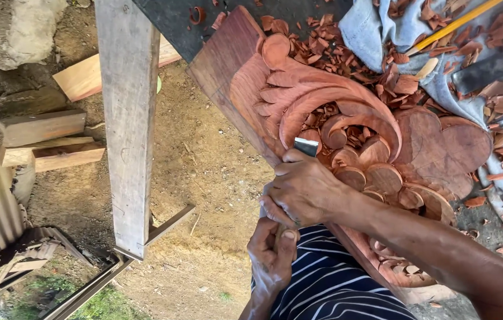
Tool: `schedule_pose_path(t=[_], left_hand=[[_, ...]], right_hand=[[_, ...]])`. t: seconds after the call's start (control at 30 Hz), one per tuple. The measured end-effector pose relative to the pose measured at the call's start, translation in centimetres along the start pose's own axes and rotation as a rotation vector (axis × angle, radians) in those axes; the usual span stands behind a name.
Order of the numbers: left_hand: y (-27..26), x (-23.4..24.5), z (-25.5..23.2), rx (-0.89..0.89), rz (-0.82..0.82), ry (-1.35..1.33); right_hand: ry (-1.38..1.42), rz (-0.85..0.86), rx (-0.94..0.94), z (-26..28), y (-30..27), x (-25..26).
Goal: Carve decorative patterns onto a wooden furniture piece using chisels and a mallet.
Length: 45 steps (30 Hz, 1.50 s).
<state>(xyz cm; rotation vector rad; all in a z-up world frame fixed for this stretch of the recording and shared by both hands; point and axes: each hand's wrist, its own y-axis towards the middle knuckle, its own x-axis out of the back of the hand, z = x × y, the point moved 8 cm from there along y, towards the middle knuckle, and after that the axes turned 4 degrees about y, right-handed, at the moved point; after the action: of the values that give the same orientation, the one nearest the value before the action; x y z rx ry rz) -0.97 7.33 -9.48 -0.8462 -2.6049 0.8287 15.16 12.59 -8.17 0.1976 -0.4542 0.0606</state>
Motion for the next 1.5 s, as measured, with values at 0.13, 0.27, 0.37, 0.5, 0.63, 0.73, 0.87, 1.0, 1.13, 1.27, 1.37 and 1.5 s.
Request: schedule_pose_path(t=[0.13, 0.27, 0.37, 0.5, 0.63, 0.73, 0.87, 1.0, 1.13, 1.27, 1.37, 1.5], left_hand=[[0.5, -0.4, -1.1, 0.007, -0.024, -0.031], [0.3, -0.4, -1.9, 0.074, -0.056, -0.038], [-1.0, -0.1, -2.0, 0.088, -0.045, 0.036], [0.2, -0.2, -2.1, 0.062, -0.039, 0.059], [-0.6, -0.1, -2.1, 0.078, -0.041, 0.007], [1.2, -0.6, -3.5, 0.106, -0.039, 0.000], [0.8, -0.7, -4.9, 0.020, -0.002, 0.053], [-0.3, 0.1, -3.0, 0.113, -0.005, 0.039], [0.2, 0.1, -3.2, 0.107, 0.021, 0.003], [0.8, 0.1, -3.0, 0.101, 0.009, 0.033], [1.6, 0.0, -3.9, 0.087, -0.012, -0.044], [1.6, 0.2, -4.7, 0.035, 0.032, 0.070]], right_hand=[[0.024, -0.019, 0.006, -0.4, 0.2, 0.3], [0.025, -0.020, 0.043, -0.2, 0.5, 0.7], [0.077, -0.049, 0.029, 0.3, 0.0, 0.9], [0.101, -0.046, 0.058, -0.3, 0.7, 1.6], [0.100, -0.051, 0.063, 0.2, 0.0, 0.7], [0.084, -0.086, 0.069, -0.6, 0.7, 1.8], [0.007, -0.131, 0.083, -0.3, 0.7, 2.2], [0.088, -0.062, 0.096, 1.0, 0.8, 2.2], [0.045, -0.079, 0.096, 0.7, 1.1, 2.3], [0.076, -0.067, 0.070, 0.2, 0.8, 2.0], [0.040, -0.029, 0.085, -0.3, 1.3, 1.4], [0.034, -0.139, 0.058, -1.0, 0.2, 1.3]])
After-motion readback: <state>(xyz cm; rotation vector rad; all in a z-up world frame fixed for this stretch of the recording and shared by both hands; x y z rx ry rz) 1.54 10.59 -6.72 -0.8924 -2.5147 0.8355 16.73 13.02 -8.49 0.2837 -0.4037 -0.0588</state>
